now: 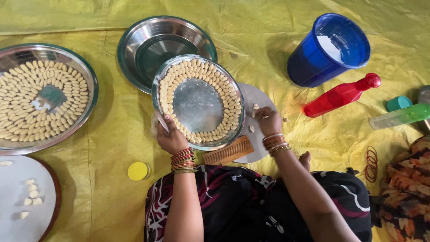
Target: The person shapes small dough pieces using a wooden ridged tool and arranges them in a circular pattern on a metal tray. They repeatedly pick up dough, press it into the tool, and place the shaped pieces onto the tray.
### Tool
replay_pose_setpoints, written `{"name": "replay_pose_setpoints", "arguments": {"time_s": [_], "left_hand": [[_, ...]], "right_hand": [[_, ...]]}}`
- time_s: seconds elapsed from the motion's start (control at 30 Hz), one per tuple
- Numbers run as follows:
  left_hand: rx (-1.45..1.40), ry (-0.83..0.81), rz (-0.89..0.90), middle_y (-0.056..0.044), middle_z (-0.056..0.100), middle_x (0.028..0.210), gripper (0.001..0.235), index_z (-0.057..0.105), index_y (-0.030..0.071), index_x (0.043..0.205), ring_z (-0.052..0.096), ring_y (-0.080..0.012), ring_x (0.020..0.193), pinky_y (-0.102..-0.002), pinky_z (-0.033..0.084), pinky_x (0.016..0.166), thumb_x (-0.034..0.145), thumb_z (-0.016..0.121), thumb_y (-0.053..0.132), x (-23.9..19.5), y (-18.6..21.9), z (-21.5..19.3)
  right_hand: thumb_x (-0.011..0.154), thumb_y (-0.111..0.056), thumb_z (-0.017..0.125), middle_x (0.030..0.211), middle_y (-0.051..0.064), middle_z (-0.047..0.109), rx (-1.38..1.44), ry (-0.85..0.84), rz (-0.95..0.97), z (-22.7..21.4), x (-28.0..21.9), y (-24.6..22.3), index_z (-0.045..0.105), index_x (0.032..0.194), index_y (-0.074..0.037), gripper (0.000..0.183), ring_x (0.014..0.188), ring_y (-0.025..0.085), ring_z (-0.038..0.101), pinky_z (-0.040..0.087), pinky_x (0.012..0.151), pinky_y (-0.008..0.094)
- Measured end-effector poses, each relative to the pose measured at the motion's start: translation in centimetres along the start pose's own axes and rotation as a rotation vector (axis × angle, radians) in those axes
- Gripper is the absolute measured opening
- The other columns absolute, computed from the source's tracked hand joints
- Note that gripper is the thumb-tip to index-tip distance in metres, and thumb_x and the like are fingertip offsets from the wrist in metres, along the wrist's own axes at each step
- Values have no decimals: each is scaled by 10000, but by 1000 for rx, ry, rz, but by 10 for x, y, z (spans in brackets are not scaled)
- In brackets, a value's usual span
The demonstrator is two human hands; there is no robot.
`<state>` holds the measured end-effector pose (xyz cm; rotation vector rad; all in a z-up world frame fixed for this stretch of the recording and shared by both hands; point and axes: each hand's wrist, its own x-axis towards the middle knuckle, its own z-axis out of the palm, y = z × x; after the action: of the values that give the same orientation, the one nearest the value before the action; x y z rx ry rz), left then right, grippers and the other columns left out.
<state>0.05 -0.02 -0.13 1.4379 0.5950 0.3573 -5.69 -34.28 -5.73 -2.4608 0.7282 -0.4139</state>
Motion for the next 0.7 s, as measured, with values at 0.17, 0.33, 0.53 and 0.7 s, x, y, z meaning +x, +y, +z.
{"name": "replay_pose_setpoints", "arguments": {"time_s": [0.17, 0.33, 0.53, 0.7], "left_hand": [[-29, -2, 43, -117, 789, 964, 538, 752, 17, 1132, 755, -232, 866, -364, 571, 774, 966, 645, 517, 1, 2, 1], [2, -4, 5, -116, 791, 961, 546, 757, 21, 1136, 760, -225, 862, -362, 577, 765, 965, 639, 526, 2, 3, 1], [8, 0, 17, -108, 787, 953, 539, 758, 33, 1139, 754, -220, 846, -362, 578, 743, 963, 641, 529, 1, 1, 1], [14, 10, 4, -115, 795, 935, 530, 768, 31, 1126, 757, -224, 829, -364, 575, 740, 953, 656, 519, 2, -2, 1]], "right_hand": [[856, -243, 743, 951, 105, 772, -166, 133, -38, -7, 43, 75, 796, 983, -147, 168, 892, 309, 729, 569, 789, 429], [832, -239, 743, 923, 76, 788, -129, -26, 62, -8, 49, 91, 793, 961, -158, 160, 889, 267, 748, 574, 801, 401], [773, -176, 807, 887, 72, 788, -85, 57, 98, -23, 35, 42, 793, 940, -127, 175, 833, 216, 750, 576, 745, 356], [836, -24, 749, 925, 118, 788, 462, -170, 228, -35, 2, -12, 772, 966, -63, 137, 811, 188, 759, 640, 725, 304]]}}
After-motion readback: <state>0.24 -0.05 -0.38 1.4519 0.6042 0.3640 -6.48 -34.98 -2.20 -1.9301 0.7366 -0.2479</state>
